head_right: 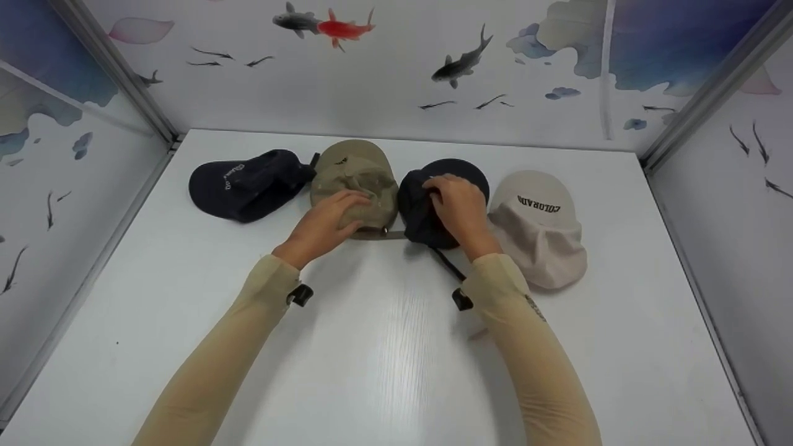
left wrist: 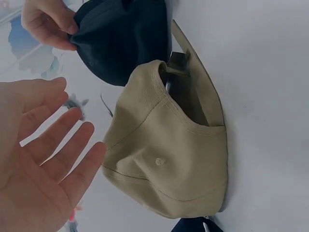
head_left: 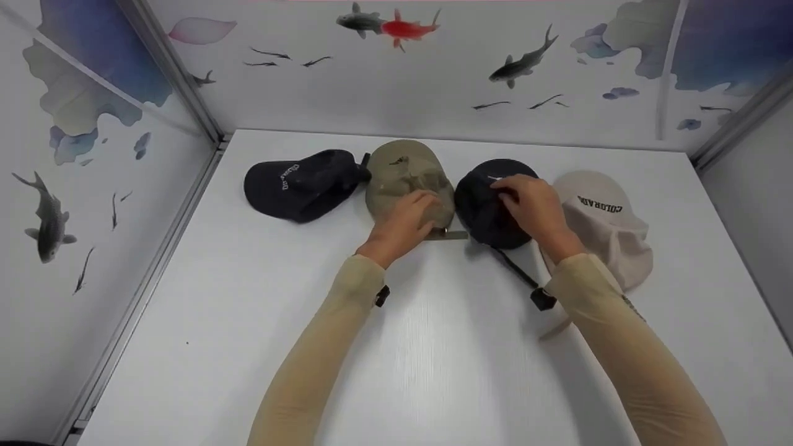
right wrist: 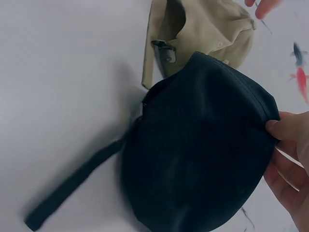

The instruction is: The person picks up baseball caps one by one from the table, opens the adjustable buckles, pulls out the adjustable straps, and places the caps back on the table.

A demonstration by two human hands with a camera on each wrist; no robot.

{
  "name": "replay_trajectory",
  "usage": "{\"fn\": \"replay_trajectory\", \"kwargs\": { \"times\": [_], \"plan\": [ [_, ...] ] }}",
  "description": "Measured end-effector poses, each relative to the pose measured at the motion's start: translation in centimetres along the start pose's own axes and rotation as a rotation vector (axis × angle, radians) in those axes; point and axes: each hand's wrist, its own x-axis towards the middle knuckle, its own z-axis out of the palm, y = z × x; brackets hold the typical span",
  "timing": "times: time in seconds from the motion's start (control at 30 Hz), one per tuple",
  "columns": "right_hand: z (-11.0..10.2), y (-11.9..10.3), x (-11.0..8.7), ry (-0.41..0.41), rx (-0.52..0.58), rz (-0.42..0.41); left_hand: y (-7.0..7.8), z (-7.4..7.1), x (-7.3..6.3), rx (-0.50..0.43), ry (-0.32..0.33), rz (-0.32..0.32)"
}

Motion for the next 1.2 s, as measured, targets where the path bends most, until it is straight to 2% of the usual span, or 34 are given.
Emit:
{"fn": "replay_trajectory", "kwargs": {
  "times": [0.17,0.3,0.4,0.57,0.77,0.87,1.07,1.2],
  "plan": [
    [-1.0,-0.9,-0.1,0.006,0.003,0.003,0.9,0.2,0.2,0.019,-0.005,0.02],
    [-1.6,-1.5,-0.3,0.01,-0.001,-0.005,1.5,0.5,0.2,-0.006,-0.02,0.02],
    [-2.0,-1.9,-0.6,0.029,0.007,-0.027,2.0,0.7,0.1,-0.028,-0.035,0.014],
    [-2.7,-2.7,-1.0,0.062,0.022,-0.083,2.7,0.9,-0.1,-0.02,-0.019,0.027],
    [-3.6,-3.7,-1.6,0.075,0.032,-0.12,3.7,1.0,0.0,-0.093,-0.018,0.055],
    [-3.9,-4.1,-1.9,0.08,0.045,-0.134,4.1,1.0,0.0,-0.099,-0.027,0.053],
    [-4.3,-4.8,-2.4,0.079,0.07,-0.166,5.1,0.5,-0.4,-0.052,-0.031,0.065],
    [-4.6,-4.9,-2.9,0.077,0.086,-0.169,5.8,-0.2,-0.8,-0.133,-0.02,0.092]
  ]
}}
